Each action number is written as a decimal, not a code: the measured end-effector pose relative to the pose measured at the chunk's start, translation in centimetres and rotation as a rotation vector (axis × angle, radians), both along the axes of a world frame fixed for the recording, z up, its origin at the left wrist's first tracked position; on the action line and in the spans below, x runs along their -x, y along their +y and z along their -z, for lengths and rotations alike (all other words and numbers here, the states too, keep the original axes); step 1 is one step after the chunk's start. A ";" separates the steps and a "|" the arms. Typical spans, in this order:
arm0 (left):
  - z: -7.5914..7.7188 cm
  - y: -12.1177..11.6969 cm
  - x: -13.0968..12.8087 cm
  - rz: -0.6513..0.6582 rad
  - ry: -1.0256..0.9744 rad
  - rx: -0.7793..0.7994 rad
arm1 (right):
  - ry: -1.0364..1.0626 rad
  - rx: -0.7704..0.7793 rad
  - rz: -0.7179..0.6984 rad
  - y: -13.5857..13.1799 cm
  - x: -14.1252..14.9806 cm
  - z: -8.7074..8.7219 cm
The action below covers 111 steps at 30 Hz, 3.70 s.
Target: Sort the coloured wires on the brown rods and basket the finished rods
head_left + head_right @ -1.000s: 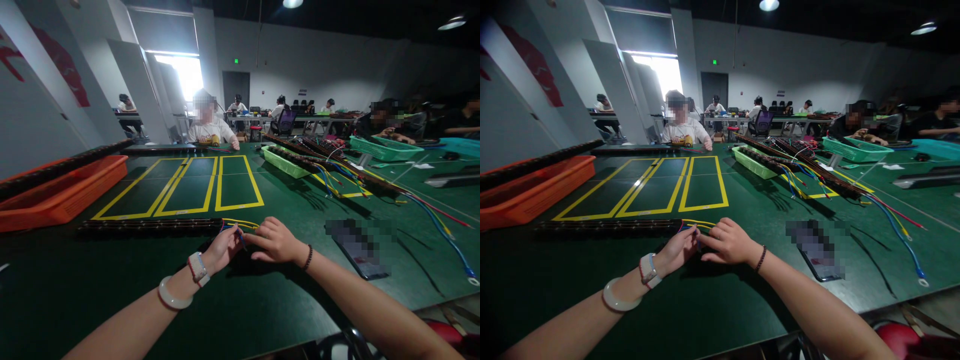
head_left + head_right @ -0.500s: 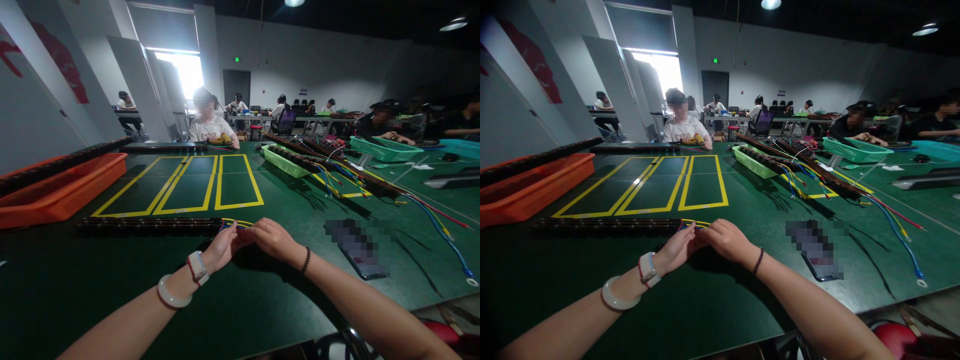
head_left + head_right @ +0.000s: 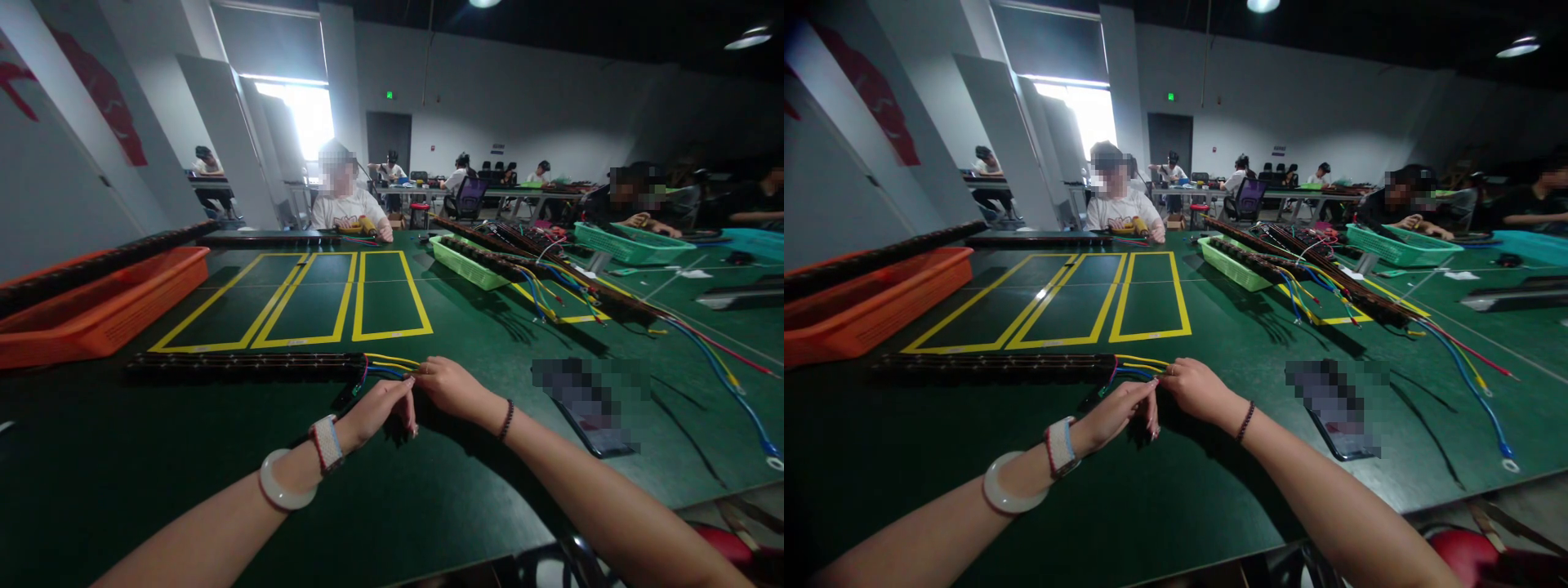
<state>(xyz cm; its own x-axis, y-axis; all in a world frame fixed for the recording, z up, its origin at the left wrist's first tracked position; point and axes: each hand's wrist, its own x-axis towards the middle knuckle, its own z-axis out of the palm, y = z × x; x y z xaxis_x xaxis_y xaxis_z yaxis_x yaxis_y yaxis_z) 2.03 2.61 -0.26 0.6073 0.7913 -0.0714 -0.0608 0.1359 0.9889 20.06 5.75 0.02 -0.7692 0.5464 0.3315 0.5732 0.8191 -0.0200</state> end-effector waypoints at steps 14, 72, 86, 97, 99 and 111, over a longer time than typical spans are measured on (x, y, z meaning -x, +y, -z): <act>0.0 0.0 0.0 0.001 0.028 -0.011 | -0.202 -0.053 -0.043 0.2 0.0 -0.2; 0.1 0.1 -0.1 -0.128 -0.096 0.065 | 0.329 0.517 0.383 0.6 2.2 0.2; 0.3 0.2 -0.1 -0.059 -0.050 0.050 | 0.356 0.809 0.257 1.0 0.9 -0.8; -0.5 0.0 0.0 -0.142 -0.144 0.150 | 0.374 0.969 0.151 0.9 0.4 -0.2; -0.5 0.0 -0.1 -0.137 -0.145 0.146 | 0.350 0.949 0.143 0.9 0.3 -0.4; -0.1 1.2 0.4 -0.170 -0.260 0.406 | 0.123 0.328 0.386 -0.7 1.6 -1.8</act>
<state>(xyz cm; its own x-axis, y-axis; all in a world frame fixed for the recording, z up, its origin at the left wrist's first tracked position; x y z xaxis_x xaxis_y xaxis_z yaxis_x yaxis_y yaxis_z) 1.63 3.81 -0.14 0.5109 0.8202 -0.2576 -0.3521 0.4730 0.8076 18.41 5.00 1.83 -0.4573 0.8729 0.1702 0.8097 0.4878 -0.3262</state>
